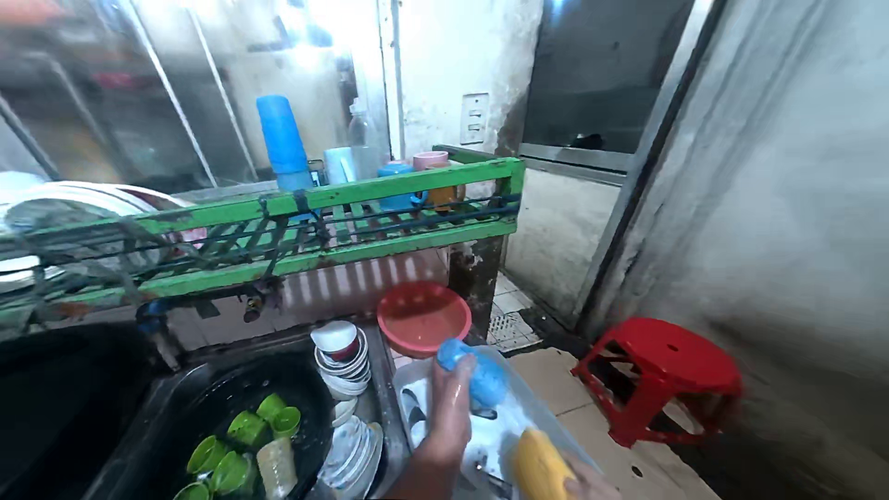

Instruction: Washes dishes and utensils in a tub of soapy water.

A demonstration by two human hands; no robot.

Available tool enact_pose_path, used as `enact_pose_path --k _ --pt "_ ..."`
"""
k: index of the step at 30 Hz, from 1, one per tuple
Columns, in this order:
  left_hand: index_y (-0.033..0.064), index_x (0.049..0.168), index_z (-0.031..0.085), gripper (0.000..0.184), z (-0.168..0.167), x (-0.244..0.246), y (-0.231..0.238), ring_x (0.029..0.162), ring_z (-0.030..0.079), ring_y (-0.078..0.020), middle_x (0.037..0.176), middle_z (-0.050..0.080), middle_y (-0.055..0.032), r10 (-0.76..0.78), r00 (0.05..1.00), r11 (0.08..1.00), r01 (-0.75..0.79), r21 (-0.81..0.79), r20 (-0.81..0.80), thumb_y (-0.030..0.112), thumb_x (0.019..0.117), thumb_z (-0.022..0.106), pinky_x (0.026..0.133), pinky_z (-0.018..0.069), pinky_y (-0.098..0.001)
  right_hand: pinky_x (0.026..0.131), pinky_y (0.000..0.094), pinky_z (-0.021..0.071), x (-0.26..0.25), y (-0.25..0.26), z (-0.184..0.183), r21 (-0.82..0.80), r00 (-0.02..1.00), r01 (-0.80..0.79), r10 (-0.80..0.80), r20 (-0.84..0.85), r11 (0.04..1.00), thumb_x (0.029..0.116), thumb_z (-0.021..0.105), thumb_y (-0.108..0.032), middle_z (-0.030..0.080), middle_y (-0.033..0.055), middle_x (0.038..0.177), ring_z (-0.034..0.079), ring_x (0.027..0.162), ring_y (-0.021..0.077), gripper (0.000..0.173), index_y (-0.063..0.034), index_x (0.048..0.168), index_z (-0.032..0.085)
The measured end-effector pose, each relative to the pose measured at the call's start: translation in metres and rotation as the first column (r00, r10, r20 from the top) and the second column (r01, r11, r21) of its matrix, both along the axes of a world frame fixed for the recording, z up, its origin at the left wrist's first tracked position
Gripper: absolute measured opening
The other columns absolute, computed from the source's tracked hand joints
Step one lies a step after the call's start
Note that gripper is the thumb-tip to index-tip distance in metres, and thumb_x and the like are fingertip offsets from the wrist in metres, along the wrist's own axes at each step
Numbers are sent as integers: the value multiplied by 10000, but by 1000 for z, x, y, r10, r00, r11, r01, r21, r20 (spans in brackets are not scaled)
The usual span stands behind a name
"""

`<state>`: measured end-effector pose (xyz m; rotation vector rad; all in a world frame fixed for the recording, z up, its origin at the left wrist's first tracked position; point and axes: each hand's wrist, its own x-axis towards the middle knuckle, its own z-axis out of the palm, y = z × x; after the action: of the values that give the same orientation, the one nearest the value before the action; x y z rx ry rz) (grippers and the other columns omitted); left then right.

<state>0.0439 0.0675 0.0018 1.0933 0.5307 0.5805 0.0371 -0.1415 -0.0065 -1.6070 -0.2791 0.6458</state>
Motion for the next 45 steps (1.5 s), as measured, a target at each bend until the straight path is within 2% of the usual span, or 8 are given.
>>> enact_pose_path --k 3,10,15,23,30,35,40,45 --pt "84 1497 396 519 12 -25 -20 1148 619 -294 1306 602 -195 12 1000 913 -1 -408 24 407 1092 434 952 531 -496 965 337 556 -12 39 15 223 993 24 -50 111 975 1026 410 -170 622 145 1291 652 1104 130 533 66 1501 368" --pt "11 1442 439 479 15 -42 -21 1098 609 -259 1255 603 -194 -50 995 933 15 -361 -87 349 1103 446 943 521 -442 1055 609 467 -10 83 9 -529 387 -79 515 765 845 960 597 -107 642 364 1217 599 1202 531 330 156 1148 660" --pt "85 1456 433 490 20 -45 -11 1070 640 -245 1228 630 -151 -144 989 881 137 -453 19 416 1095 434 911 546 -449 776 343 574 3 98 30 -61 979 -66 76 188 996 959 508 -4 676 113 920 674 849 159 183 66 1095 607" --pt "64 1519 352 600 12 -28 -49 1147 626 -298 1302 598 -214 -54 987 913 -12 -408 -150 289 1032 621 952 543 -471 1070 552 478 17 77 -15 -582 431 -14 530 730 813 962 611 -285 668 251 1272 613 1253 395 437 42 1244 673" --pt "42 1392 500 459 -4 -36 -30 971 702 -234 1138 694 -161 -252 966 891 254 -376 56 380 1095 412 836 595 -409 842 381 540 -15 91 30 -163 989 76 -54 138 984 968 506 2 637 197 1060 637 960 223 283 103 1226 564" --pt "76 1534 308 712 14 -38 -61 1040 665 -327 1230 615 -247 -80 970 927 -12 -374 -231 210 963 710 864 574 -488 1010 527 536 6 56 -31 -537 285 67 500 818 841 963 584 -214 714 218 1195 666 1186 374 343 26 1171 715" --pt "16 1419 465 485 4 -38 -27 1033 658 -293 1185 639 -209 39 992 909 -84 -408 -119 255 1024 612 873 570 -474 1120 428 427 -9 59 22 -277 874 -227 321 366 934 961 521 -3 581 254 1386 558 1299 302 404 71 1352 590" --pt "16 1476 404 669 1 -50 17 1060 672 -335 1231 625 -256 72 966 997 -68 25 -247 206 938 753 897 578 -495 971 454 529 -3 32 24 -162 983 -79 104 148 984 971 535 -3 557 160 1457 625 1198 247 524 -93 1487 517"
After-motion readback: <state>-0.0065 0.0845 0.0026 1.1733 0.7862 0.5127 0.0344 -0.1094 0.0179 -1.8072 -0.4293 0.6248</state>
